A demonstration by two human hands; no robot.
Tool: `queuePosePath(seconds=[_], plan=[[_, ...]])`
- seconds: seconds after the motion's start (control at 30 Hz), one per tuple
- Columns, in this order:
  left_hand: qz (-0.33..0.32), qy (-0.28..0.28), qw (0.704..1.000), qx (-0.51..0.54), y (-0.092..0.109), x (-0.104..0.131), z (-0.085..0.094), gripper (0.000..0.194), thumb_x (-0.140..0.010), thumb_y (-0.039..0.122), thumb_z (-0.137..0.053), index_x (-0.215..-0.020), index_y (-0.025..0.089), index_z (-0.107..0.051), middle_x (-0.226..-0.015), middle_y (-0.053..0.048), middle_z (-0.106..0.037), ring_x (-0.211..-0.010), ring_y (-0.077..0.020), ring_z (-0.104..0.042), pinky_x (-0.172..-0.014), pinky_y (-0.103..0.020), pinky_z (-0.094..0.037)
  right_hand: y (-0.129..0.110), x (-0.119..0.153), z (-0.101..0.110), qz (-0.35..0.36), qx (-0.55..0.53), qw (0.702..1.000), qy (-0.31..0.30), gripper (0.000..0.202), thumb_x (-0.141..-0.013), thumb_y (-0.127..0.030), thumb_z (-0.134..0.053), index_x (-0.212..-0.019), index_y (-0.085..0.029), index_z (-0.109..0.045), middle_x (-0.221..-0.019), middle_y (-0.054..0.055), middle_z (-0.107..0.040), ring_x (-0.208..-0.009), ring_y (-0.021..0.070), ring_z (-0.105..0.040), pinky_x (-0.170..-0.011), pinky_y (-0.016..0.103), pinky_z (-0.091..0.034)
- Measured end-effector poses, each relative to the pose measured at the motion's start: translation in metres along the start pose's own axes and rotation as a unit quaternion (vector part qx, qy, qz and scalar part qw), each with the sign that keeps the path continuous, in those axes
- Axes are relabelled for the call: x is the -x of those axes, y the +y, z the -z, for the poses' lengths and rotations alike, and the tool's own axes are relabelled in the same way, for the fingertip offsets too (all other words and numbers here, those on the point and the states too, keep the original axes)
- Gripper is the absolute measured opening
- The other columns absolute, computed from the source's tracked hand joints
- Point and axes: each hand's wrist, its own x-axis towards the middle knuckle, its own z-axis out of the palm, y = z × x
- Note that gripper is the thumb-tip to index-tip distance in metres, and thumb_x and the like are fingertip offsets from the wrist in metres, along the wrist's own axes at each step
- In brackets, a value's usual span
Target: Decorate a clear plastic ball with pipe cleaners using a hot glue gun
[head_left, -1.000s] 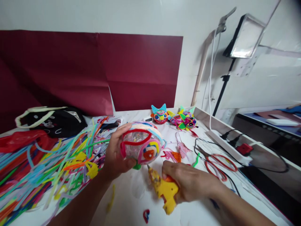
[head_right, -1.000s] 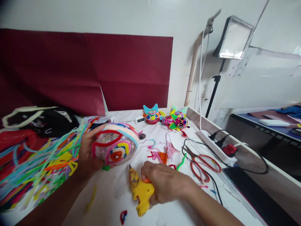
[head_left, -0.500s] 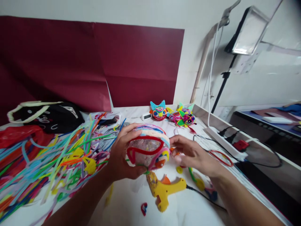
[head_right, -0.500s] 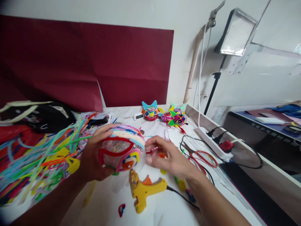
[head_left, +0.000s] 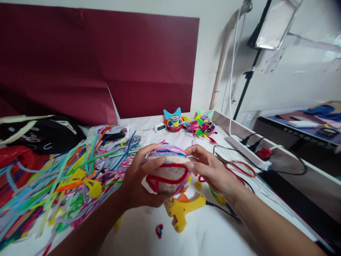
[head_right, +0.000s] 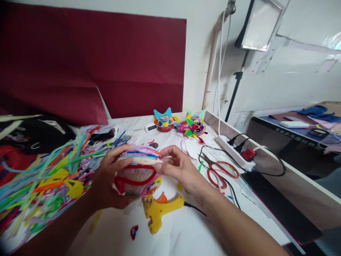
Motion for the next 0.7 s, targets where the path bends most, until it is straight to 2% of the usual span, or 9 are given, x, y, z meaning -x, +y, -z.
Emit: queuePosePath(seconds=[0.2, 0.4, 0.5, 0.7], plan=[[-0.023, -0.013, 1.0, -0.016, -0.002, 0.003, 0.0, 0.081, -0.065, 0.043, -0.079, -0.135, 0.02, -0.046, -0.139, -0.02, -0.045, -0.126, -0.039, -0.052, -0.092, -0.056, -0.054, -0.001, 0.0, -0.002, -0.025, -0.021, 0.999, 0.014, 0.046, -0.067, -0.04, -0.086, -0.097, -0.022, -0.056, -0.074, -0.006, -0.062, -0.065, 0.0075, -0.054, -0.06, 0.02, -0.036], [-0.015, -0.027, 1.0, -0.001, -0.001, 0.004, -0.001, 0.085, -0.065, 0.035, -0.078, -0.142, 0.026, -0.042, -0.143, -0.018, -0.042, -0.128, -0.0386, -0.049, -0.096, -0.058, -0.053, -0.003, -0.002, -0.003, -0.045, -0.034, 0.998, 0.026, 0.05, -0.06, -0.036, -0.089, -0.093, -0.021, -0.056, -0.07, -0.007, -0.063, -0.061, 0.0067, -0.053, -0.056, 0.02, -0.033], [-0.017, -0.024, 1.0, -0.002, -0.003, 0.007, -0.004, 0.087, -0.066, 0.038, -0.078, -0.144, 0.028, -0.039, -0.143, -0.017, -0.042, -0.128, -0.0377, -0.049, -0.096, -0.057, -0.052, -0.002, -0.003, -0.004, -0.046, -0.032, 0.998, 0.035, 0.049, -0.058, -0.035, -0.089, -0.092, -0.02, -0.056, -0.07, -0.007, -0.063, -0.061, 0.0067, -0.053, -0.055, 0.02, -0.032], [-0.016, -0.014, 1.0, 0.005, -0.009, 0.013, -0.011, 0.083, -0.068, 0.043, -0.077, -0.141, 0.025, -0.043, -0.143, -0.019, -0.044, -0.126, -0.038, -0.051, -0.096, -0.058, -0.05, 0.002, -0.005, -0.003, -0.052, -0.019, 0.997, 0.047, 0.049, -0.058, -0.04, -0.088, -0.09, -0.02, -0.056, -0.071, -0.006, -0.062, -0.062, 0.0083, -0.053, -0.056, 0.022, -0.034]])
